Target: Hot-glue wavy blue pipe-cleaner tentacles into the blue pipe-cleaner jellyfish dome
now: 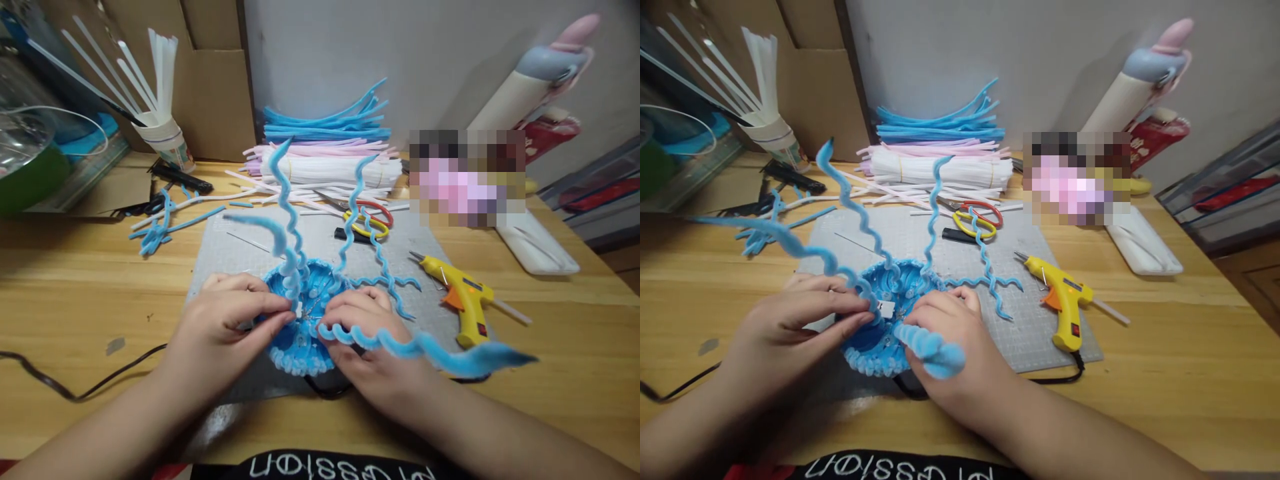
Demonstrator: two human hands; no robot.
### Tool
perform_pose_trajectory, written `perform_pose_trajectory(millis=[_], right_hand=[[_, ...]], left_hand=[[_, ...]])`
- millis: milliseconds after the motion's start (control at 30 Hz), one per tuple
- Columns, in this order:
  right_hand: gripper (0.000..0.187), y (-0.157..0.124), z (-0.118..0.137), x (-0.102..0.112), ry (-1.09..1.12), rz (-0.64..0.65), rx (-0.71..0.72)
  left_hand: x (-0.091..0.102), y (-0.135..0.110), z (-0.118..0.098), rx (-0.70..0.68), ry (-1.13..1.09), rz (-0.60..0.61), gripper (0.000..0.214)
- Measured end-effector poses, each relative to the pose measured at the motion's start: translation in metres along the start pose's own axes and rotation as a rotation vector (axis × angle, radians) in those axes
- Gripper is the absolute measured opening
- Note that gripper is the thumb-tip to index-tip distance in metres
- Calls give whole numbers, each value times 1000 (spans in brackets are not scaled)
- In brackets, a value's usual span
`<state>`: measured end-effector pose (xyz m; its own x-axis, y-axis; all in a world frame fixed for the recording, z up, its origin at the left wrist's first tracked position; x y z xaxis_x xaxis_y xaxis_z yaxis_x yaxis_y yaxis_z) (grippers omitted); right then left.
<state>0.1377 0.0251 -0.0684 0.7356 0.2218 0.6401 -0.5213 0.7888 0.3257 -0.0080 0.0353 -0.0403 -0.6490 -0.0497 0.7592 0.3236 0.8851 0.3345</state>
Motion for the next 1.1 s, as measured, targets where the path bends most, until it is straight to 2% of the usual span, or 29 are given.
perform_pose_trajectory(millis=[233,400,1100], right_hand=[[15,0,1,1,-3,-4,-1],[18,1,6,6,-9,-72,64],[16,1,4,6,-5,-54,32]], left_hand=[[-2,0,-1,0,20,33,8],[-2,0,-1,9,34,38,8],[0,1,-4,-12,42,30,9]])
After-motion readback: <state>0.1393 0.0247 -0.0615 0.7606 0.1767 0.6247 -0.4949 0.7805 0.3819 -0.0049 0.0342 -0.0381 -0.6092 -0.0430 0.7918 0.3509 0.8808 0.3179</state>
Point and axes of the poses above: each hand's wrist, its own y-axis towards the middle knuckle, its own x-axis out of the back of the hand, z = x × y, the point moved 9 cm from there along y, towards the middle knuckle, and after that the axes turned 5 degrees about x, right-handed, at the moved point
